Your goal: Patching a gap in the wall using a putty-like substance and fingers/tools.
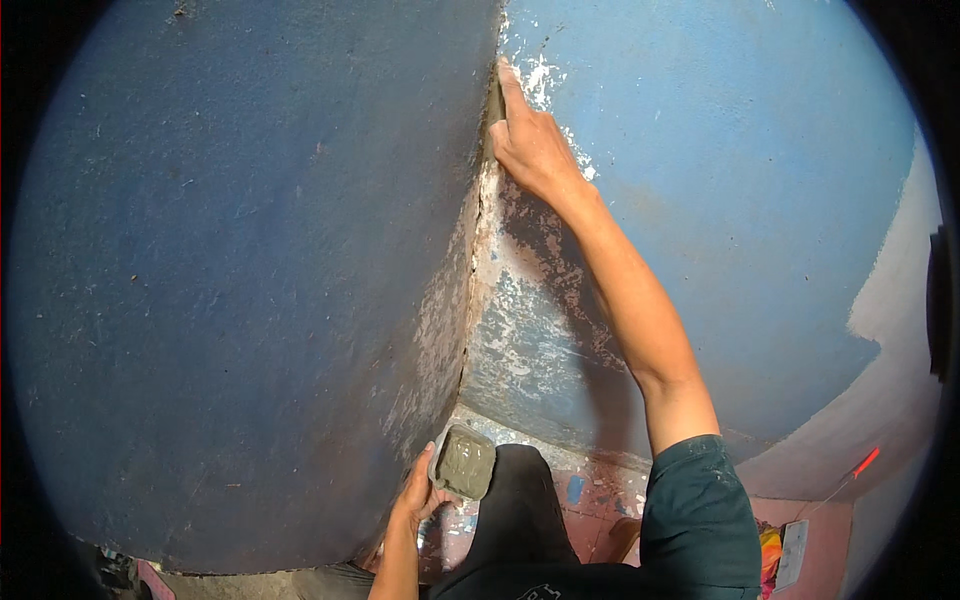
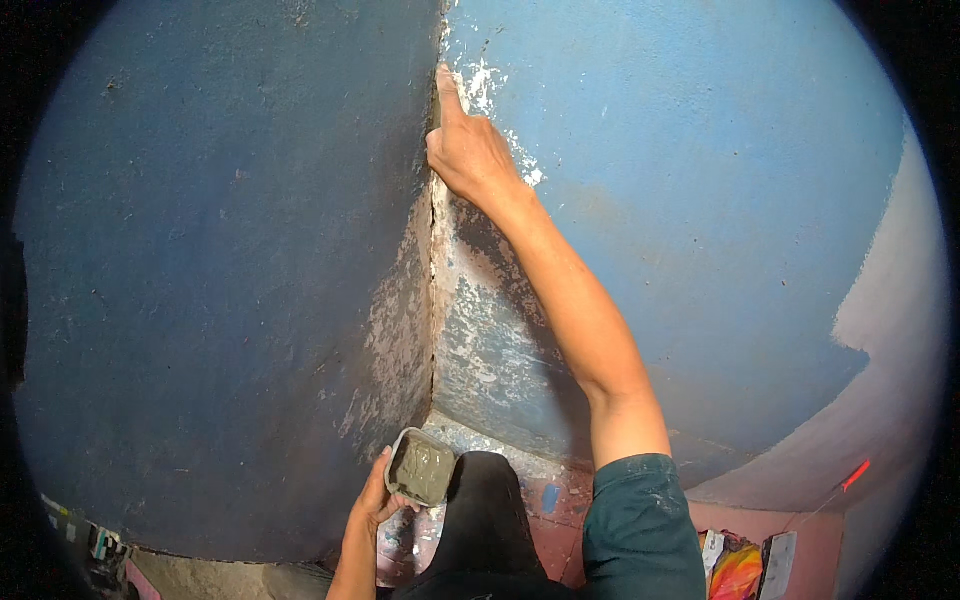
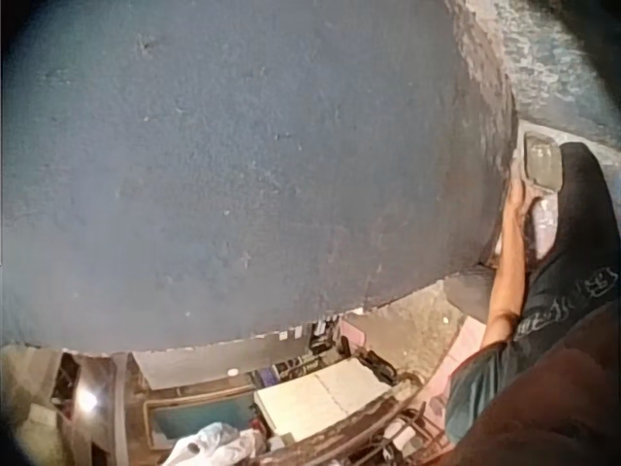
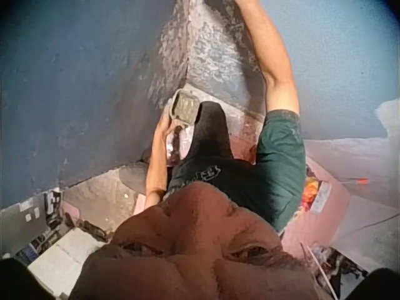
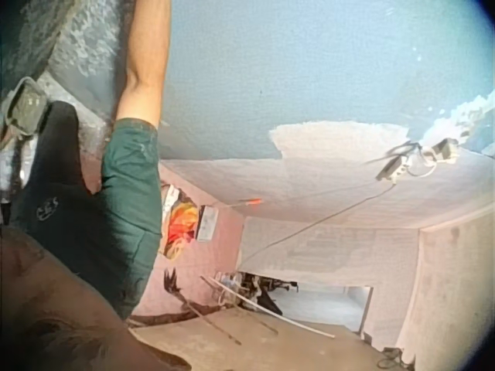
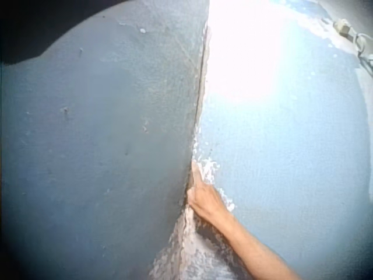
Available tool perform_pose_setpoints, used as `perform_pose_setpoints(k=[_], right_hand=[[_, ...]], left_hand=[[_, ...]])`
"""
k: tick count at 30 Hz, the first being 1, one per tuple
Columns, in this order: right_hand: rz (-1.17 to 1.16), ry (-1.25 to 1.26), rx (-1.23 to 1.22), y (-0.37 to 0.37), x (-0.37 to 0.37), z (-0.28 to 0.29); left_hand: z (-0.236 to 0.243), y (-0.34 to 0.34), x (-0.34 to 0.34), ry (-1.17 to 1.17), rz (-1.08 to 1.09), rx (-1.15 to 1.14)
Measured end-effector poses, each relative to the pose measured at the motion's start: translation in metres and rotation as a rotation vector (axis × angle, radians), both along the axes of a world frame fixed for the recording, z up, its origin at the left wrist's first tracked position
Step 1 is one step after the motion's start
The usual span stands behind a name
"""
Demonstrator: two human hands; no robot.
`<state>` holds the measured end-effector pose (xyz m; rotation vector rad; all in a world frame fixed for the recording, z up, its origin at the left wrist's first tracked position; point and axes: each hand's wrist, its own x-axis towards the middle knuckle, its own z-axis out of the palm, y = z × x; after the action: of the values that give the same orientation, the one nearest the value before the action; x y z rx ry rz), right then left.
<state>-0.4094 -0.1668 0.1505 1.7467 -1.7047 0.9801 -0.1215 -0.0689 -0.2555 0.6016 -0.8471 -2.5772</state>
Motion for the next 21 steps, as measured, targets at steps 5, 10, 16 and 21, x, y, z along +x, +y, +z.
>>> perform_pose_setpoints(k=[5, 10, 16, 21], right_hand=[[0.062, -0.160, 0.197, -0.001, 0.018, -0.045], [0.088, -0.166, 0.328, 0.017, 0.004, -0.090], [-0.006, -0.085, 0.118, 0.005, 0.006, -0.015], [0.094, -0.253, 0.288, 0.000, 0.018, -0.043]], left_hand=[[0.004, 0.006, 0.005, -0.058, 0.034, -0.025], [0.010, 0.002, 0.006, -0.045, 0.016, -0.021], [0.011, 0.001, 0.007, -0.023, -0.013, -0.005], [0.005, 0.004, 0.007, -0.020, 0.023, -0.005]])
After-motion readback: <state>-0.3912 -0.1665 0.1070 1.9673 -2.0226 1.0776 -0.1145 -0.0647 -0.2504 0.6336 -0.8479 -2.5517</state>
